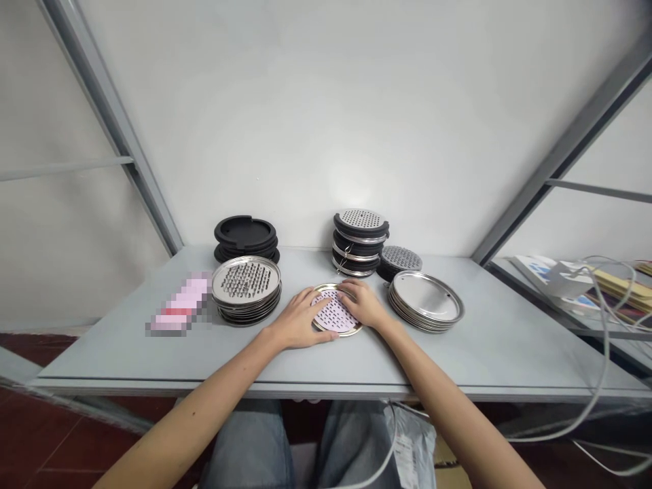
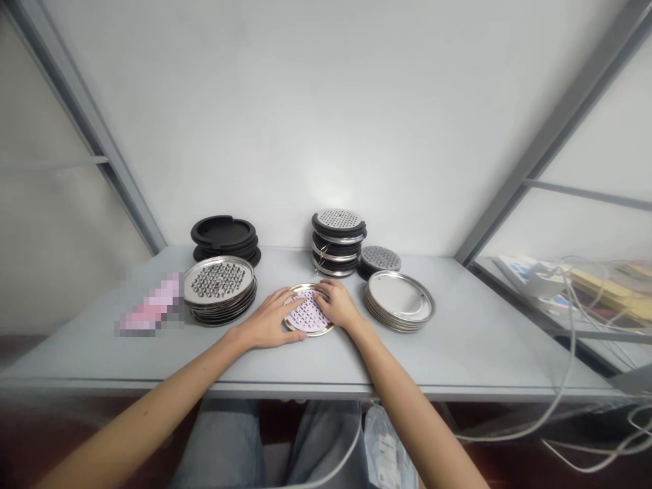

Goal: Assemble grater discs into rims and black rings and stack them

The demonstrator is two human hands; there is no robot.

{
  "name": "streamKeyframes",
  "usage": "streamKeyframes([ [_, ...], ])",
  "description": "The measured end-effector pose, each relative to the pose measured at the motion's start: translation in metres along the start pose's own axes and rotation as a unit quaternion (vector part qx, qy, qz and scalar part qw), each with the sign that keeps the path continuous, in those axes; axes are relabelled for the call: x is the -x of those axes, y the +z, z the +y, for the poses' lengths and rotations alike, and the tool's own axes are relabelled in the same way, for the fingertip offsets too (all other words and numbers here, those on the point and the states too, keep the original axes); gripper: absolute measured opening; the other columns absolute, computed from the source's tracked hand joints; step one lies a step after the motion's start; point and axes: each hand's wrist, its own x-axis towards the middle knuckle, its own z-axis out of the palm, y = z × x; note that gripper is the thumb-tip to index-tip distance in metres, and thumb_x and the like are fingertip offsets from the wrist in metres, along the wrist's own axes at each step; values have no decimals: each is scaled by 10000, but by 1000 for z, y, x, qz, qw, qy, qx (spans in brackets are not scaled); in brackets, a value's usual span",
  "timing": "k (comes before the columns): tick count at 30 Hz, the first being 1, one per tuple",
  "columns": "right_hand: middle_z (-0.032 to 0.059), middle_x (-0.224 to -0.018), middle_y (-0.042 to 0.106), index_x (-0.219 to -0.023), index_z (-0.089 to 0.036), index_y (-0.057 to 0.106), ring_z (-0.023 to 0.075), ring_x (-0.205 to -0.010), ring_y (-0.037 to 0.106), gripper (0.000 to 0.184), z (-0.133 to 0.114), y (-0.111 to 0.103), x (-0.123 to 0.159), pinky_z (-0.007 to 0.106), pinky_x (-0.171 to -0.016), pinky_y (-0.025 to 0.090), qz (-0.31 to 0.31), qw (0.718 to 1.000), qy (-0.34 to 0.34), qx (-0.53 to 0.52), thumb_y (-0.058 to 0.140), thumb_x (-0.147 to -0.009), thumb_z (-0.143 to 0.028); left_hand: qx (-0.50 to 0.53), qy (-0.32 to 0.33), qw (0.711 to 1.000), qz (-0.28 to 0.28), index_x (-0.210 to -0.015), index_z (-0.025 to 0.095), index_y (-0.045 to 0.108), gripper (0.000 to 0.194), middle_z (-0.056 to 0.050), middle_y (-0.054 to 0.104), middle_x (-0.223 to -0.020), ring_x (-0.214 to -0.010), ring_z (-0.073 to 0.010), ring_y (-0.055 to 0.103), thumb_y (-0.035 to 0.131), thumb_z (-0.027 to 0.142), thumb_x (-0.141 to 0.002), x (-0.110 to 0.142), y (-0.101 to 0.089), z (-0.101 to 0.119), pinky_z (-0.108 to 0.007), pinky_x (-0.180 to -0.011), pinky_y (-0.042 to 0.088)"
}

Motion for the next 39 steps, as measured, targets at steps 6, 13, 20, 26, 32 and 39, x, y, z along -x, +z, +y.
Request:
streamKeyframes([
  [6, 122, -1147, 648, -1075, -168, 701, 258, -1074, 594, 313, 1, -1, -1, 403, -984, 429, -17, 1000, -5, -10, 505, -884, -321, 0, 8, 1000, 7, -1393, 230, 446, 831, -115, 414, -1440, -1355, -341, 303, 603, 702, -727, 0, 0, -1, -499, -1115, 280],
  [13, 131, -1168, 647, -1069, -161, 716, 269, -1088, 597, 342, -1, -2, 0, 416, -994, 427, -18, 1000, -8, -17, 518, -879, -366, -14, 4, 1000, -12, -1418, 227, 404, 848, -124, 373, -1470, -1368, -337, 279, 554, 726, -749, 0, -1, 0, -493, -1113, 274],
  [20, 117, -1251, 621, -1089, -196, 720, 278, -1154, 572, 363, 1, -1, 0, 437, -1028, 401, -29, 1000, 4, -1, 513, -886, -414, -18, 3, 1000, -19, -1430, 222, 384, 840, -130, 368, -1470, -1365, -336, 279, 565, 699, -763, 0, -3, 3, -483, -1118, 260],
  [26, 96, -1242, 635, -1085, -229, 722, 274, -1145, 584, 370, 4, -2, -2, 432, -1026, 403, -44, 999, 15, -9, 525, -873, -460, -15, 3, 1000, -26, -1445, 235, 354, 869, -114, 342, -1490, -1377, -334, 246, 521, 742, -760, 1, -2, 1, -478, -1126, 240],
  [32, 107, -1209, 651, -1060, -216, 733, 271, -1127, 592, 364, 2, -1, 0, 430, -1014, 411, -32, 999, 8, 1, 499, -891, -439, -17, 8, 1000, -24, -1453, 235, 343, 877, -115, 341, -1490, -1378, -332, 245, 540, 731, -756, 0, -2, 0, -473, -1127, 241],
  [39, 130, -1262, 607, -1111, -187, 708, 270, -1184, 548, 393, -1, -1, 4, 428, -1036, 395, 6, 1000, 17, -6, 463, -914, -423, -17, 1, 1000, -23, -1442, 233, 364, 871, -115, 337, -1492, -1386, -332, 237, 517, 748, -757, 0, 1, -2, -477, -1132, 238],
])
